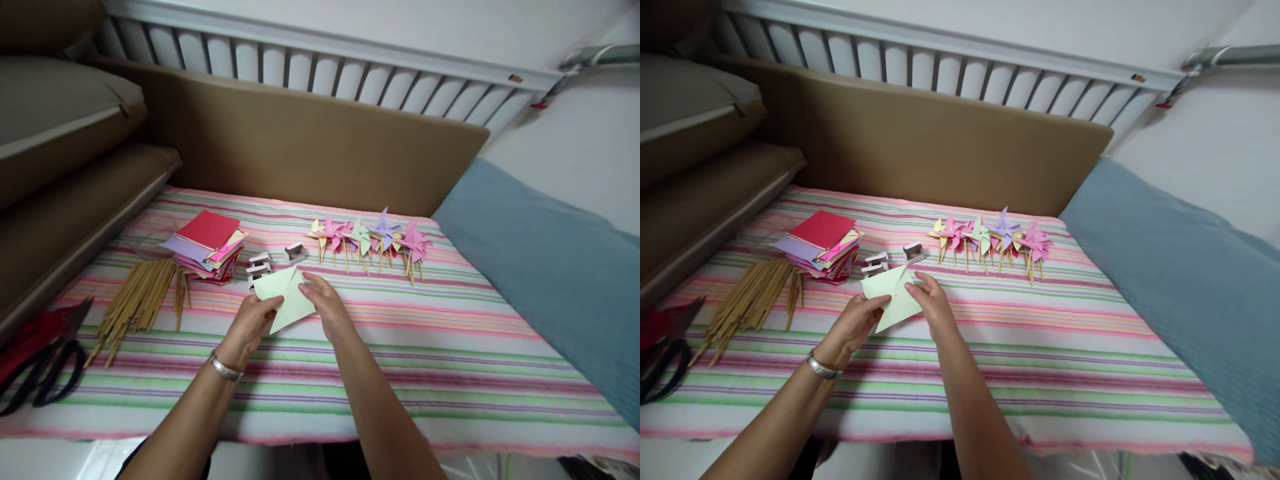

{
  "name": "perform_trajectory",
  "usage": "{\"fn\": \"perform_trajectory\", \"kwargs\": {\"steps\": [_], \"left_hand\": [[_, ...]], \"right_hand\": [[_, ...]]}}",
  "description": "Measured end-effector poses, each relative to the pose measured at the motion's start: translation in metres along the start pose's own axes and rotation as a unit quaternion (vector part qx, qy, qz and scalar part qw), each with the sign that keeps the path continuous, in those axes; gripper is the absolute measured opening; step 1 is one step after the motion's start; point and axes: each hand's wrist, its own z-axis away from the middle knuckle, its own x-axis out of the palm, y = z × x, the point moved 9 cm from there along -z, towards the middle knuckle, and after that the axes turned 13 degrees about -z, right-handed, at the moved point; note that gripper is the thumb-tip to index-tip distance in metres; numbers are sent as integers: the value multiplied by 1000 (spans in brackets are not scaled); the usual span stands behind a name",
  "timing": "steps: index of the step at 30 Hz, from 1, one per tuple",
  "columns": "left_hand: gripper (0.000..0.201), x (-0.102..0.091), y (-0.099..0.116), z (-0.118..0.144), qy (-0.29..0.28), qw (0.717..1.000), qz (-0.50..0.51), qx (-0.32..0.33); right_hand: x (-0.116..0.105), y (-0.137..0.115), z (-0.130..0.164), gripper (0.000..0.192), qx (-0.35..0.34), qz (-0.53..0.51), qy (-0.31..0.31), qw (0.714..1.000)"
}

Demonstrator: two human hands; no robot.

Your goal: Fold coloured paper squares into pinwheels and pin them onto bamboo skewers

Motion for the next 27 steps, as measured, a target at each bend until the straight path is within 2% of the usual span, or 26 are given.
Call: {"fn": "perform_trajectory", "kwargs": {"steps": [3,6,8,11,15,17,19,21,23,25,27], "left_hand": [[38,-4,-5,0,17,998,-52,-20],[35,-4,-9,-1,21,997,-73,-27],[34,1,-10,0,5,998,-57,-23],[31,8,-11,1,-15,1000,-24,-14],[30,0,-12,-1,19,1000,-14,-11],[31,-7,-9,-4,26,1000,-11,-8],[28,-17,-4,-7,38,999,-7,-11],[23,-28,2,-9,54,998,1,-15],[20,-37,9,-9,65,998,13,-20],[19,-41,15,-8,67,997,23,-22],[17,-41,19,-6,62,997,25,-26]], "right_hand": [[12,7,5,65,47,-31,-54,997],[18,12,7,66,57,-39,-75,995],[18,14,6,65,53,-46,-72,995],[15,16,4,70,34,-74,-39,996],[16,18,3,69,15,-82,-18,996],[14,13,5,65,-15,-36,-13,999],[11,-2,10,58,-85,51,-11,995],[17,-21,19,48,-180,159,-51,969],[29,-33,32,39,-259,249,-117,926],[40,-34,42,35,-300,311,-167,886],[45,-32,46,31,-317,344,-180,866]]}}
